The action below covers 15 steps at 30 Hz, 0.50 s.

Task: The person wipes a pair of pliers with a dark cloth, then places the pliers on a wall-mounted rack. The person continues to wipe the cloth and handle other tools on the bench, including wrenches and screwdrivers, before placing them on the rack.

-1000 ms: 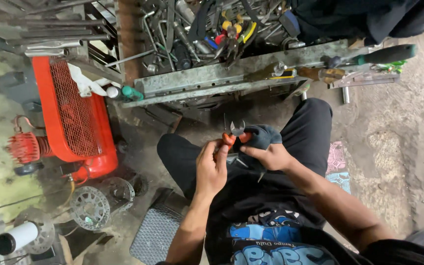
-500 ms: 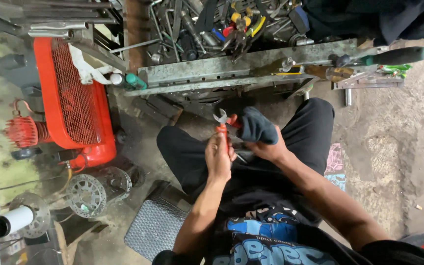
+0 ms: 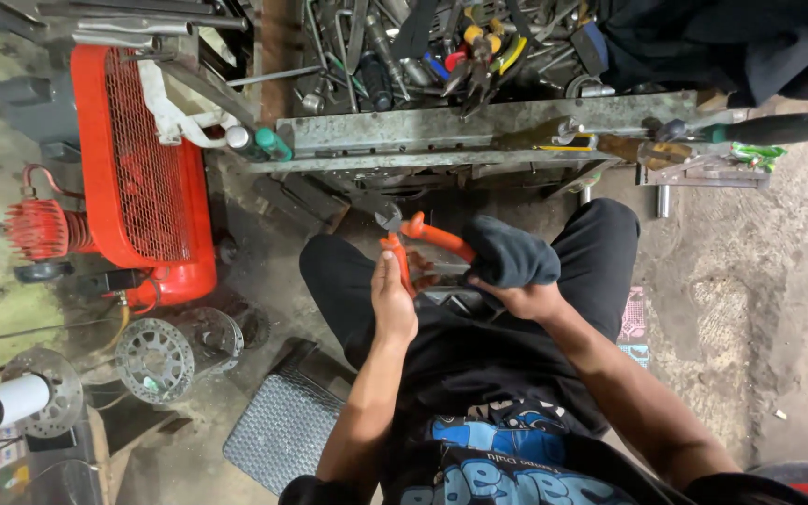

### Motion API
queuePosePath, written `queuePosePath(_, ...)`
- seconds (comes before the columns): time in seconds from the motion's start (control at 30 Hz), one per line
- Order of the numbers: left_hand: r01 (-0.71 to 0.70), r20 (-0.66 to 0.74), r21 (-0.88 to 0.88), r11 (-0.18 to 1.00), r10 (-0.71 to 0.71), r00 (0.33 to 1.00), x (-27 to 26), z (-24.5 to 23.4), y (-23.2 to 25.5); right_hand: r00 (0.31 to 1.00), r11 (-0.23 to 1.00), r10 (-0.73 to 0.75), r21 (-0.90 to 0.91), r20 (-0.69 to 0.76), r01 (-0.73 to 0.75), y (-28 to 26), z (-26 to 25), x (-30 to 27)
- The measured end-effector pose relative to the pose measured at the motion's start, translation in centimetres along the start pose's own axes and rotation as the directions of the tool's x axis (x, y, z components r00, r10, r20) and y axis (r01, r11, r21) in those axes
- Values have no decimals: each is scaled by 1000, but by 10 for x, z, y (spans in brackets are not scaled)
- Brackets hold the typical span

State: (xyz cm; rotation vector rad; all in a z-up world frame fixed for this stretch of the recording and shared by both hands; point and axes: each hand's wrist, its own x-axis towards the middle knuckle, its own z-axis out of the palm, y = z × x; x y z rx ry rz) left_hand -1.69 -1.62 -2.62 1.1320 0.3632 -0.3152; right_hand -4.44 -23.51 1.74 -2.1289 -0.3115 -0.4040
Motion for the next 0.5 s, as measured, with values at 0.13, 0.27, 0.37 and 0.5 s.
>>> queuePosePath(0.13,-199,-33,-7,980,199,980,-6,8,-27,970,963,-222,-136,96,234,23,37,-43)
queuePosePath(0.27,-151,39,-51,987,153,987,-13,11,-16,992,998,-57,11,109,56,41,52,-63)
queuePosePath(0.37,-216,61,125,968,209,976,-14,-3,-23,981,964,-154,234,119,123,31,50,-60)
queuePosePath(0.5,-77,39,201,976,71,997,-12,-6,-4,908,844,389,335,158,-420,14,36,-51)
